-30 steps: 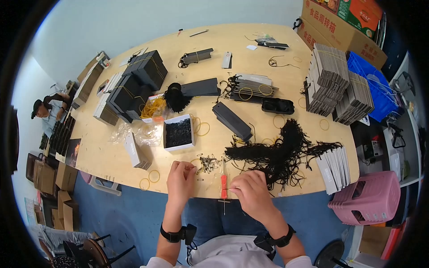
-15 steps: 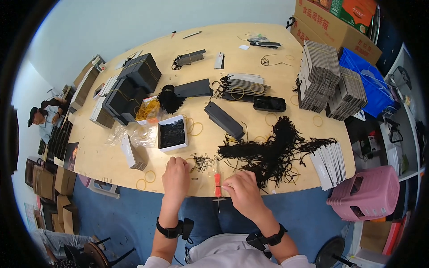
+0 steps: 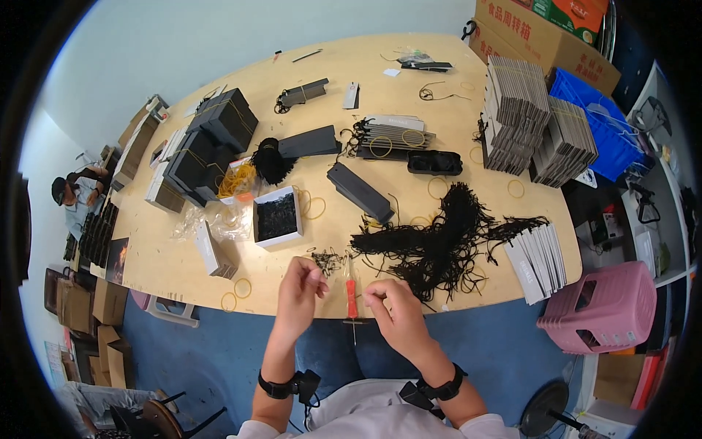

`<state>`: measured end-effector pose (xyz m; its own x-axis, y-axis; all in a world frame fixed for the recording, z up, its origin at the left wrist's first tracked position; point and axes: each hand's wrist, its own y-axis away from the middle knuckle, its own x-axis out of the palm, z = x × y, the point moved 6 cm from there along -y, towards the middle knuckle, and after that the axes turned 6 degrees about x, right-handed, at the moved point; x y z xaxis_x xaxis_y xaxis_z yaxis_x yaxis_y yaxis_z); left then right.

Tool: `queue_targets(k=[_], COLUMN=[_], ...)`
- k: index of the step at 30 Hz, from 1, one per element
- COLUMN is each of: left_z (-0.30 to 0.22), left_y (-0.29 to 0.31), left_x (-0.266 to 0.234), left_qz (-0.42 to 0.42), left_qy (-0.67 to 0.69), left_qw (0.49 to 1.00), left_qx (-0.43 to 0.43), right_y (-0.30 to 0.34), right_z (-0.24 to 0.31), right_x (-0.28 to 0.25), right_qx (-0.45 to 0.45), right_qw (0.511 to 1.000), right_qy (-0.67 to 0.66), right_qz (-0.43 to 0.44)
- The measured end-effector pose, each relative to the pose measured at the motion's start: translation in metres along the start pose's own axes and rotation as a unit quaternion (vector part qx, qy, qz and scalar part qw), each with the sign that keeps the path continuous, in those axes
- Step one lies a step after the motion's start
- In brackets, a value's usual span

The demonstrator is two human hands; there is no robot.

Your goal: Manually assembling small elastic cords with plastic components at a workshop table.

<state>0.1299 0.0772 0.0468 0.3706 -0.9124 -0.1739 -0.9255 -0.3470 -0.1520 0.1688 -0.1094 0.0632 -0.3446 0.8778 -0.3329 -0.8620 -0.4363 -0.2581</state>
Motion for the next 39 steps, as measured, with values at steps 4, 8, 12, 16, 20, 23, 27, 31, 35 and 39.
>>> queue_targets(k=[4,8,12,16,20,23,27,31,35,39], left_z=[-0.015,-0.022,-0.033,-0.038,-0.039,-0.036,-0.036,-0.039,-0.038,-0.040], left_y=[0.013,0.022,0.026,0.029,0.031,0.032,0.032,0.030,0.031,0.033], left_x=[0.031,0.045,0.048,0.051,0.053,0.052,0.050,0.051,0.052,0.052], left_qz=[0.043,0.076,0.070,0.070,0.070,0.061,0.054,0.065,0.068,0.057], left_qy=[0.070,0.041,-0.040,-0.081,-0.077,-0.082,-0.102,-0.114,-0.111,-0.091], left_qw=[0.997,0.996,0.996,0.993,0.993,0.994,0.991,0.988,0.989,0.991], left_qx=[-0.016,-0.013,0.030,0.050,0.050,0.047,0.064,0.076,0.072,0.078], right_y=[0.001,0.006,0.007,0.007,0.008,0.008,0.007,0.004,0.005,0.008], right_z=[-0.003,-0.008,-0.009,-0.008,-0.012,-0.015,-0.015,-0.016,-0.020,-0.027], right_x=[0.003,-0.003,-0.005,-0.002,-0.001,0.000,0.000,0.001,0.002,0.006], right_qx=[0.057,0.076,0.082,0.068,0.063,0.074,0.075,0.072,0.080,0.185], right_qw=[0.993,0.984,0.981,0.984,0.986,0.984,0.985,0.987,0.985,0.950], right_qy=[-0.100,-0.156,-0.173,-0.162,-0.148,-0.156,-0.154,-0.143,-0.153,-0.252], right_qz=[-0.010,-0.045,-0.029,-0.037,-0.041,-0.035,-0.029,-0.021,-0.018,0.030])
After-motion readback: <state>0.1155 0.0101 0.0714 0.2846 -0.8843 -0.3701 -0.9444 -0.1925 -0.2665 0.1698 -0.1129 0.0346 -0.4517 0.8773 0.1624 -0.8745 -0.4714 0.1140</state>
